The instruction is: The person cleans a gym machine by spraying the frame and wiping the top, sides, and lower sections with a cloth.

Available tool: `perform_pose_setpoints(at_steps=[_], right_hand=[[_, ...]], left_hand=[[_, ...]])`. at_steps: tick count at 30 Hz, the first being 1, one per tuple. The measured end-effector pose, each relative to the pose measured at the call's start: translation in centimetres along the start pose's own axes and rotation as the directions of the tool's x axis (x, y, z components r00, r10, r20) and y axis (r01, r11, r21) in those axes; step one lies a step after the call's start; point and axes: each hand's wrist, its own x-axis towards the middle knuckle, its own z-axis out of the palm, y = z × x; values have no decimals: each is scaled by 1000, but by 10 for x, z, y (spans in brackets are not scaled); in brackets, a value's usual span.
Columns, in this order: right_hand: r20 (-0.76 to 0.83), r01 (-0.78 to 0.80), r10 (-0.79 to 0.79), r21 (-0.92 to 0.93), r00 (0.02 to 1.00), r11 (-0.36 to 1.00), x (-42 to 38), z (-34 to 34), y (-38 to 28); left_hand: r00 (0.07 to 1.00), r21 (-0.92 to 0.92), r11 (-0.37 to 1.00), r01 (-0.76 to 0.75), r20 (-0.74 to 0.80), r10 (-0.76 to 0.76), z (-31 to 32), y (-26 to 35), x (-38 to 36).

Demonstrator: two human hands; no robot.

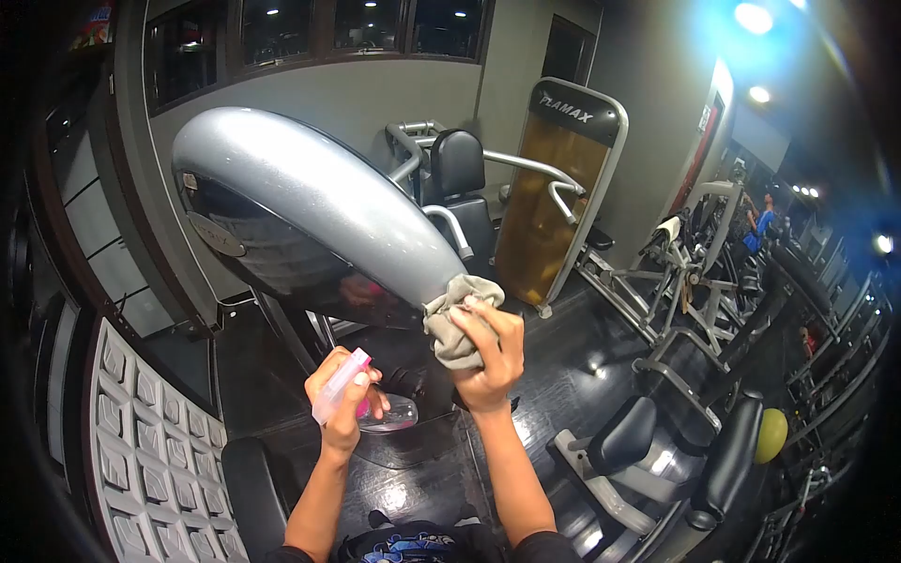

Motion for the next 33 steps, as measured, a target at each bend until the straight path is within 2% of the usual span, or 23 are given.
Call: perform_pose_setpoints(at_steps=[3,4,7,12,16,17,19,21,25,27,29,33], right_hand=[[30,-24,23,35,999,999,-7,-3,-1],[101,-32,24,76,995,997,-14,-8,0],[219,-55,45,42,975,998,-39,-10,6],[55,-106,102,76,993,992,15,-1,-11],[112,-26,9,147,994,989,60,8,-29],[87,9,-18,109,996,994,58,10,-29],[138,21,-35,102,990,995,44,2,-21],[170,11,-22,65,985,998,27,-6,-14],[133,52,-38,-103,990,993,35,-7,-18],[85,18,-13,-57,996,998,50,2,-26],[93,-95,88,83,992,992,58,10,-35],[91,63,-58,-53,994,997,42,8,-37]], left_hand=[[1000,-13,1000,-24,16,24,-1,4,2],[999,-18,999,-29,12,30,-1,5,4],[998,63,997,-40,49,37,-1,8,7],[986,165,981,-98,151,73,-3,24,20],[985,209,973,-102,160,69,-2,35,28],[983,222,967,-126,161,91,-2,35,29],[979,240,958,-155,169,116,-4,37,30],[987,200,973,-112,135,86,-6,37,27],[988,204,976,-80,147,51,-12,35,27],[983,211,970,-120,162,86,-15,30,28],[976,214,963,-164,177,126,-15,30,31],[977,183,973,-139,184,105,-11,41,34]])
